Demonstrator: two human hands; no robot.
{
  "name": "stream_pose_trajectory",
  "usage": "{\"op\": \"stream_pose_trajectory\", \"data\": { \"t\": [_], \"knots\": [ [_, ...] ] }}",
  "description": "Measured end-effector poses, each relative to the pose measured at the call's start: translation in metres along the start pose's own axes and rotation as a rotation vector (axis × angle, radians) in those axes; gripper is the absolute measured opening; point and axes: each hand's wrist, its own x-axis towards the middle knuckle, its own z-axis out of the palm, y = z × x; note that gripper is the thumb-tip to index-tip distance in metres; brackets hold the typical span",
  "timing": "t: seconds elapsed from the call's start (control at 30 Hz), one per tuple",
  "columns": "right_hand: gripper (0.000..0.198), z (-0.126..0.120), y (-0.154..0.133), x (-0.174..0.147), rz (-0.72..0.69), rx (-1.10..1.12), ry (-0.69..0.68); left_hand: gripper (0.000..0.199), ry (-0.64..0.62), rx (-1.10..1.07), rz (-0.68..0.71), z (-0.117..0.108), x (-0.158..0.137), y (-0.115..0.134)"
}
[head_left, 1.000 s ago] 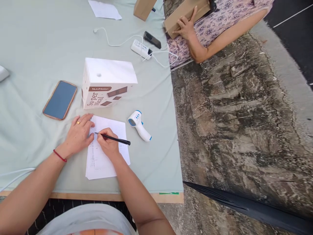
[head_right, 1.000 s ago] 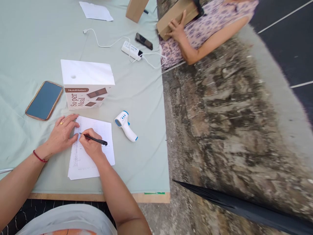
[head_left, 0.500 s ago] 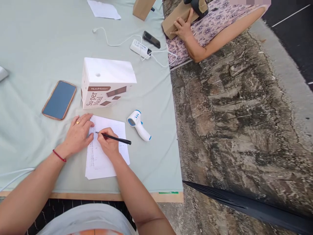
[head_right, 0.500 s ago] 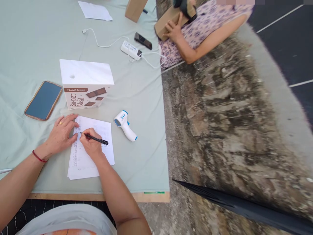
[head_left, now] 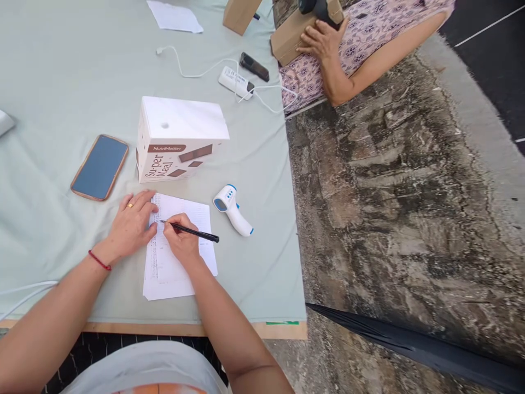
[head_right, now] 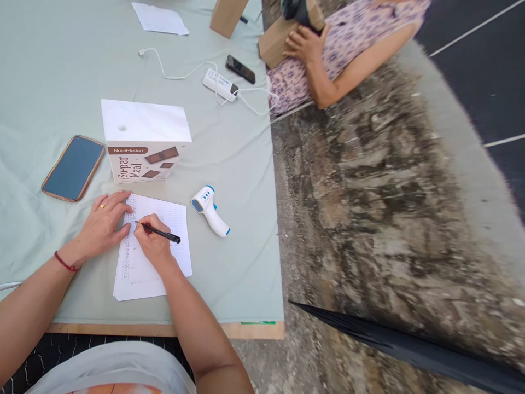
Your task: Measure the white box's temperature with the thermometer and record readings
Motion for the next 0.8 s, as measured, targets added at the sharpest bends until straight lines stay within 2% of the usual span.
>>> {"op": "stream_pose_trajectory", "data": {
  "t": [0.37, 0.67, 0.8],
  "knots": [
    [0.017, 0.0003, 0.0021, -0.001, -0.009, 0.01, 0.031, 0.02, -0.005, 0.003, 0.004, 0.0001, 0.0001, -0.0002],
    [0.014, -0.001, 0.0014, -0.0004, -0.027, -0.02, -0.002, 0.02, -0.037, -0.008, -0.023, -0.0012, 0.001, 0.0007],
    [0.014, -0.0011, 0.004, -0.001, -0.049, -0.002, 0.057, 0.02, -0.04, -0.006, -0.023, -0.0011, 0.0013, 0.0003]
  ]
}}
